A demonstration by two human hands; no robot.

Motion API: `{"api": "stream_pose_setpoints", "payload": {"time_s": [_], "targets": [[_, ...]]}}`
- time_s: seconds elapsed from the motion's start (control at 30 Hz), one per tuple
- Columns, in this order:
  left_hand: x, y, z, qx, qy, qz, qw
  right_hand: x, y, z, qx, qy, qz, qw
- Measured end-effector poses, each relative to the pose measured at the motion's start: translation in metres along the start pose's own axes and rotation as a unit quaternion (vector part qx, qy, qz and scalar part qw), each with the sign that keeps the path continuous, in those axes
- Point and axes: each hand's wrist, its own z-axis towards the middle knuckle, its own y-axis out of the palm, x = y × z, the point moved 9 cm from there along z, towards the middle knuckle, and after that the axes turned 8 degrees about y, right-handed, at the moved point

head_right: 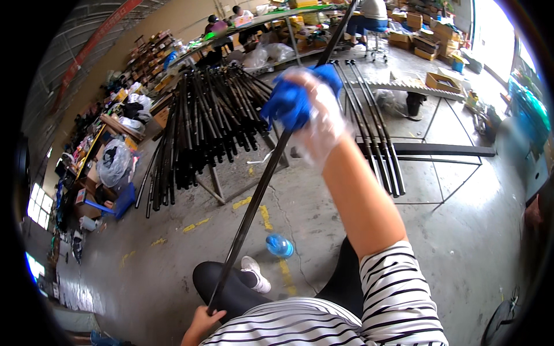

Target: The person cleans long black rods by picking them up from a large pile, wiping the entire length with a blue cloth, and then placing them onto a metal rack one by one.

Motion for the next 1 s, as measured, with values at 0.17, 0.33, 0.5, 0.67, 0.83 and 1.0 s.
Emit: {"api": "stream_pose_setpoints", "payload": {"time_s": [0.17, 0.33, 0.5, 0.67, 0.83, 1.0], "targets": [[0.122, 0.065, 0.068, -0.148, 0.075, -0.228, 0.959, 0.122, 0.02, -0.05, -0.067, 0.132, -0.099, 0.984], [0.194, 0.073, 0.108, -0.17, 0.075, -0.458, 0.869, 0.193, -0.029, -0.117, -0.077, -0.038, -0.417, 0.905], [0.22, 0.062, 0.108, -0.154, 0.18, -0.436, 0.868, 0.213, -0.053, -0.123, -0.109, 0.212, -0.261, 0.935], [0.255, -0.016, 0.148, 0.087, 0.277, -0.345, 0.893, 0.201, -0.074, -0.101, -0.114, 0.174, -0.311, 0.927], [0.351, 0.006, 0.133, 0.077, 0.377, -0.165, 0.908, 0.202, -0.081, -0.093, -0.2, 0.136, -0.34, 0.909], [0.371, 0.023, 0.174, 0.066, 0.388, -0.213, 0.894, 0.211, -0.125, -0.067, -0.212, 0.123, -0.466, 0.85]]}}
